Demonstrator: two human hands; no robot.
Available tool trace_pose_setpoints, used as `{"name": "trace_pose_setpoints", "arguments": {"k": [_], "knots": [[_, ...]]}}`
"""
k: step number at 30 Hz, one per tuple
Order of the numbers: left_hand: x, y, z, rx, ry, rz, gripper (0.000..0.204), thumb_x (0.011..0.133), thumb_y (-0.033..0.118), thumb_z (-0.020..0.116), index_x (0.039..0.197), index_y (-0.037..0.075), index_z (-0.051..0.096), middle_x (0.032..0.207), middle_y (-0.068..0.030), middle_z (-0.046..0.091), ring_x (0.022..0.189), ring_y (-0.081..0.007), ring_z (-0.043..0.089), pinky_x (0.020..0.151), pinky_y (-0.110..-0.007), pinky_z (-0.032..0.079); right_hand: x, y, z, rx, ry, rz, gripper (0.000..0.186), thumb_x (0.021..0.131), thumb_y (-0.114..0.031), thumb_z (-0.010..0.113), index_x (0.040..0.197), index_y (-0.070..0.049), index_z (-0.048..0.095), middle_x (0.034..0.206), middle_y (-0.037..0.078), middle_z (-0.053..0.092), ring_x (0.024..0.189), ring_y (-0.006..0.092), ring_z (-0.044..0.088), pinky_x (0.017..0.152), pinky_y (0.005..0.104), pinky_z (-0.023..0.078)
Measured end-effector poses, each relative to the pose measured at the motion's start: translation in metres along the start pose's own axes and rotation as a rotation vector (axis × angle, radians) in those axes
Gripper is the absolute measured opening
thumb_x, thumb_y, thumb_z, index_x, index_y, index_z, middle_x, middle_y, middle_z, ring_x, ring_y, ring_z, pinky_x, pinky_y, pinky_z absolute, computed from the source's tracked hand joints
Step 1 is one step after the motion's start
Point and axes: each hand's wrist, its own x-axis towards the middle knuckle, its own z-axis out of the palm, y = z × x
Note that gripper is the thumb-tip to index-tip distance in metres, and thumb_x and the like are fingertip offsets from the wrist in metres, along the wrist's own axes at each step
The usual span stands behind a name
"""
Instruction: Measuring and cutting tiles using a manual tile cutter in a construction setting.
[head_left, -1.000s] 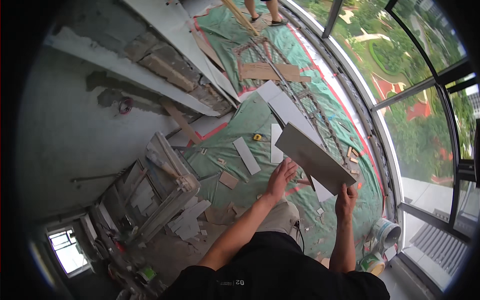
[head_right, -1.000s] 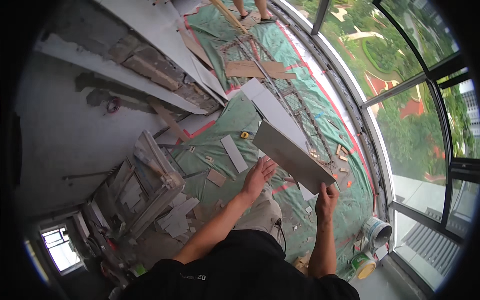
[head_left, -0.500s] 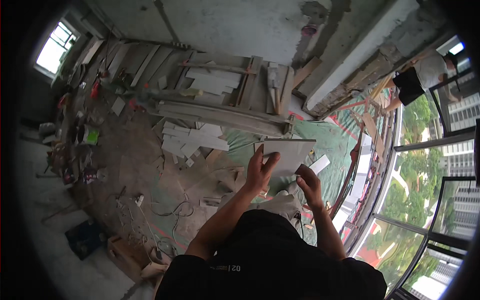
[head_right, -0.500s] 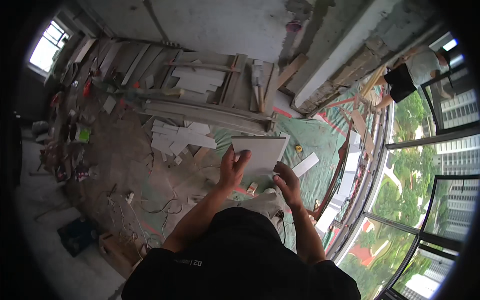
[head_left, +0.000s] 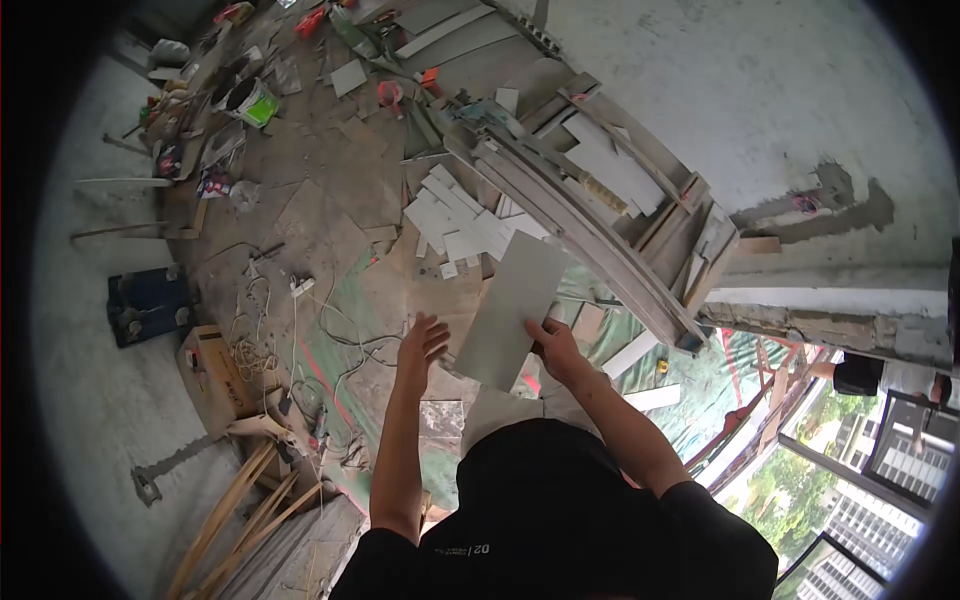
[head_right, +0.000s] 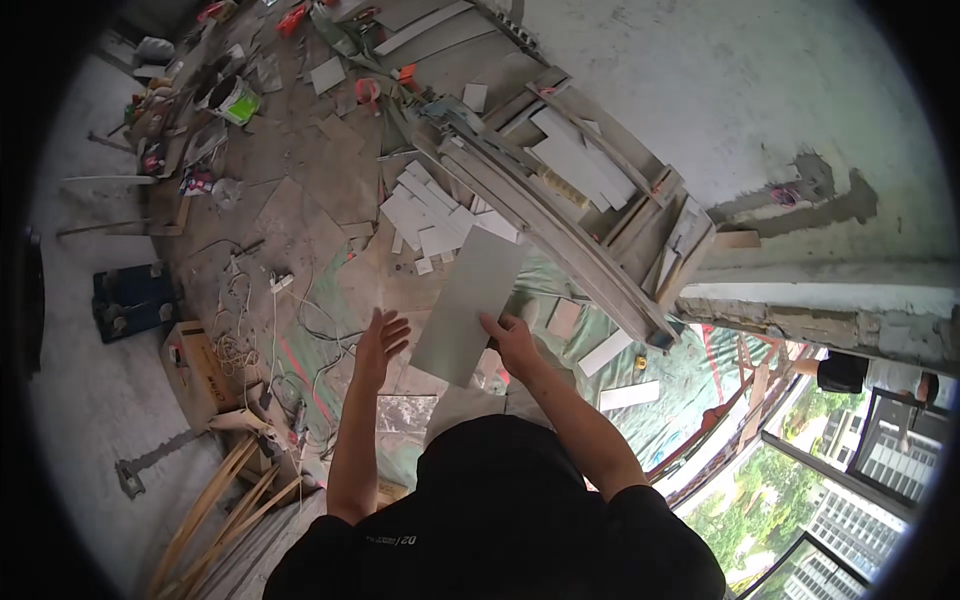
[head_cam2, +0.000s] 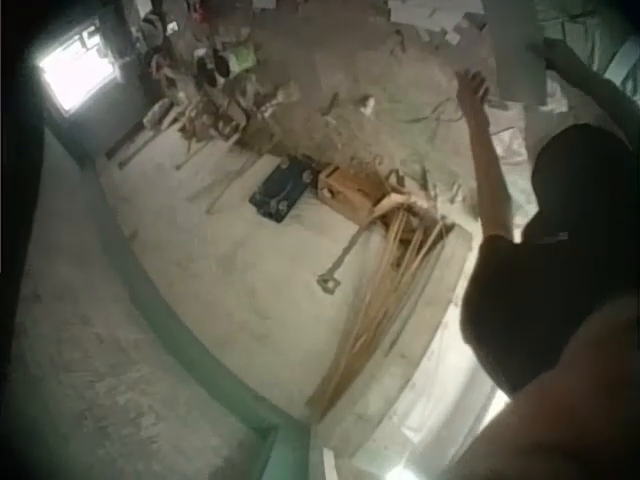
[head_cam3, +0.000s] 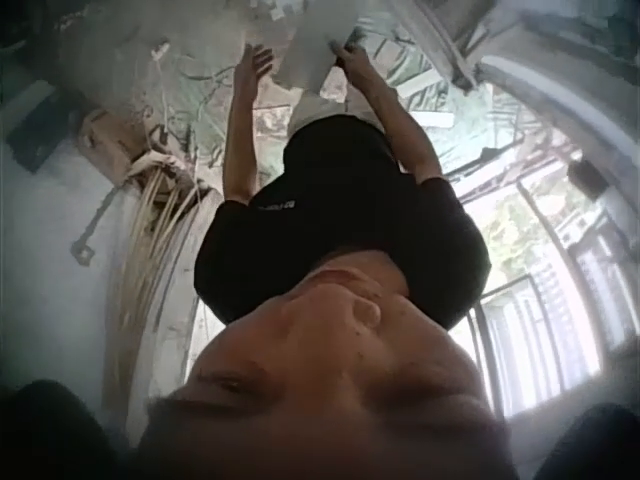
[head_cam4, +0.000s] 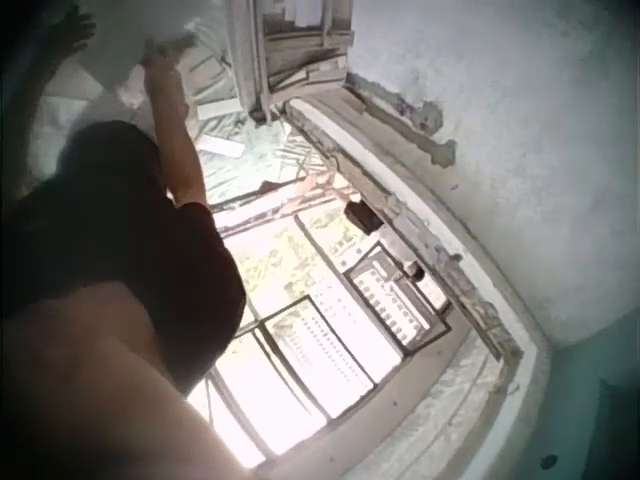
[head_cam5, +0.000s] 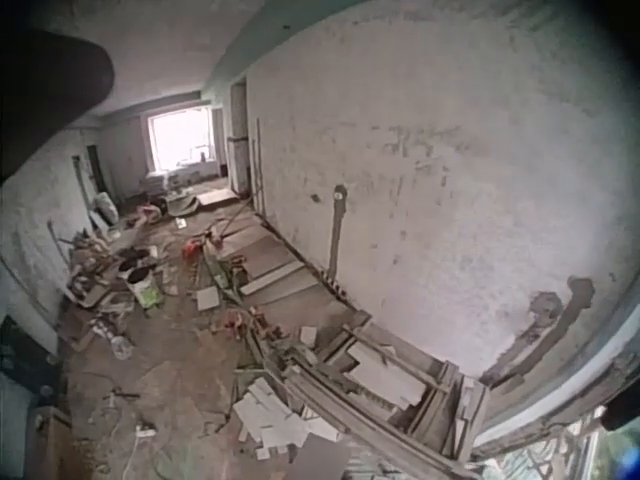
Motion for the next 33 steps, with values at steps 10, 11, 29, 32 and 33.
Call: {"name": "trace_pose_setpoints", "arguments": {"k": [10, 11, 29, 32, 33], "knots": [[0.088, -0.052, 0.069, -0.307, 0.333, 0.108, 0.045, 0.114, 0.030, 0.062, 0.149, 0.001, 0.060, 0.128, -0.0100, 0.074, 0.113, -0.0220, 0.073, 0.096, -0.038, 0.061, 0.199, 0.001, 0.001, 0.350, -0.060, 0.232, 0.044, 0.109, -0.035, 0.073, 0.137, -0.002, 0.066, 0.128, 0.010, 0.075, 0.116, 0.0252, 0.074, 0.101, 0.0450, 0.062], [0.102, -0.049, 0.074, -0.297, 0.311, 0.139, 0.045, 0.114, 0.030, 0.062, 0.149, 0.001, 0.060, 0.128, -0.0100, 0.074, 0.113, -0.0220, 0.073, 0.096, -0.038, 0.061, 0.210, -0.001, 0.000, 0.345, -0.099, 0.188, 0.044, 0.109, -0.035, 0.073, 0.137, -0.002, 0.066, 0.128, 0.010, 0.075, 0.116, 0.0252, 0.074, 0.101, 0.0450, 0.062], [0.373, 0.032, 0.114, -0.414, 0.118, 0.186, 0.039, 0.108, 0.021, 0.074, 0.139, -0.003, 0.070, 0.122, -0.0069, 0.077, 0.104, -0.0146, 0.073, 0.090, -0.036, 0.062, 0.164, -0.217, 0.033, -0.875, -0.258, -0.051, 0.027, 0.111, -0.022, 0.064, 0.122, -0.004, 0.079, 0.105, 0.009, 0.082, 0.099, 0.0160, 0.077, 0.091, 0.0320, 0.058], [0.396, 0.033, 0.133, -0.488, 0.114, 0.176, 0.030, 0.109, 0.020, 0.074, 0.132, 0.002, 0.071, 0.112, -0.0018, 0.075, 0.096, -0.0121, 0.069, 0.088, -0.028, 0.057, 0.122, -0.298, 0.032, -0.865, -0.283, -0.176, 0.016, 0.107, -0.010, 0.072, 0.117, -0.002, 0.080, 0.105, 0.011, 0.083, 0.098, 0.0185, 0.080, 0.088, 0.0333, 0.062], [0.401, 0.034, 0.137, -0.462, 0.101, 0.182, 0.030, 0.109, 0.020, 0.074, 0.132, 0.002, 0.071, 0.112, -0.0018, 0.075, 0.096, -0.0121, 0.069, 0.088, -0.028, 0.057, 0.123, -0.317, 0.023, -0.828, -0.263, -0.244, 0.013, 0.104, -0.007, 0.075, 0.114, 0.000, 0.081, 0.103, 0.012, 0.083, 0.097, 0.0197, 0.081, 0.085, 0.0339, 0.063]]}}
